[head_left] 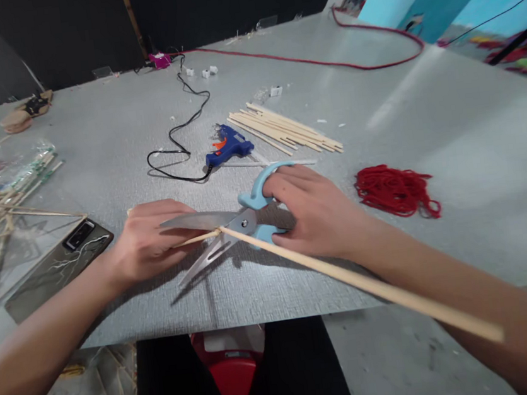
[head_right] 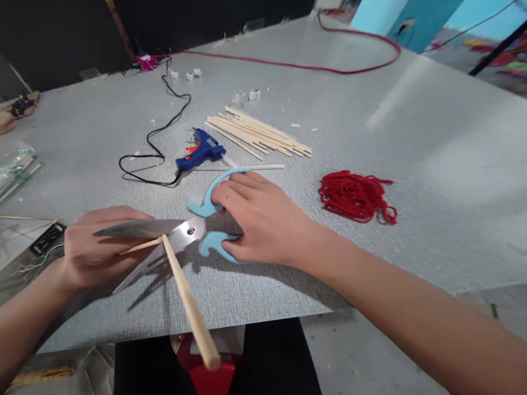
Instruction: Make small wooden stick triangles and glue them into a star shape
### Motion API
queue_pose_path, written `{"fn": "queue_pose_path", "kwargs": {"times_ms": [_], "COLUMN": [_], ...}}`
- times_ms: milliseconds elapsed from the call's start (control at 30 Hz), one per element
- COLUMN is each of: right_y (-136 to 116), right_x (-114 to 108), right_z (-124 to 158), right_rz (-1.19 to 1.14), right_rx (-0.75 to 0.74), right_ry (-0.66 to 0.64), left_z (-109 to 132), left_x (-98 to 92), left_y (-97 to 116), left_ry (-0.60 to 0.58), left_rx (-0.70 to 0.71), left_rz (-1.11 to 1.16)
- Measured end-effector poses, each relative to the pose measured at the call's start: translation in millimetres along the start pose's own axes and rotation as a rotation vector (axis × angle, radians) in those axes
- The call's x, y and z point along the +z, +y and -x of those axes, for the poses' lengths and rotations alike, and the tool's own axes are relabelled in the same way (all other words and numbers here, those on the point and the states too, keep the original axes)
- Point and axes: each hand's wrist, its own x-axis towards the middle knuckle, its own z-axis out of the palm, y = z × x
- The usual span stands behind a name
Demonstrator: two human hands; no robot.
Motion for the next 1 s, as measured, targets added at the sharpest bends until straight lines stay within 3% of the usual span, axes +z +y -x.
{"fn": "queue_pose_path", "kwargs": {"times_ms": [300, 767, 1000], "right_y": [-0.5, 3.6, 0.4], "right_x": [4.2, 3.2, 2.1], "right_z": [0.9, 3.5, 2.0], "right_rz": [0.009, -0.062, -0.07], "right_rx": [-0.059, -0.083, -0.086], "right_ry": [0.068, 0.034, 0.057], "left_z": [3.3, 3.2, -3.6], "left_x": [-1.2, -3.1, -7.8], "left_y": [0.0, 3.0, 4.9], "left_ry": [-0.046, -0.111, -0.113], "left_rx": [0.003, -0.099, -0.053], "left_rz": [0.08, 0.185, 0.257]}}
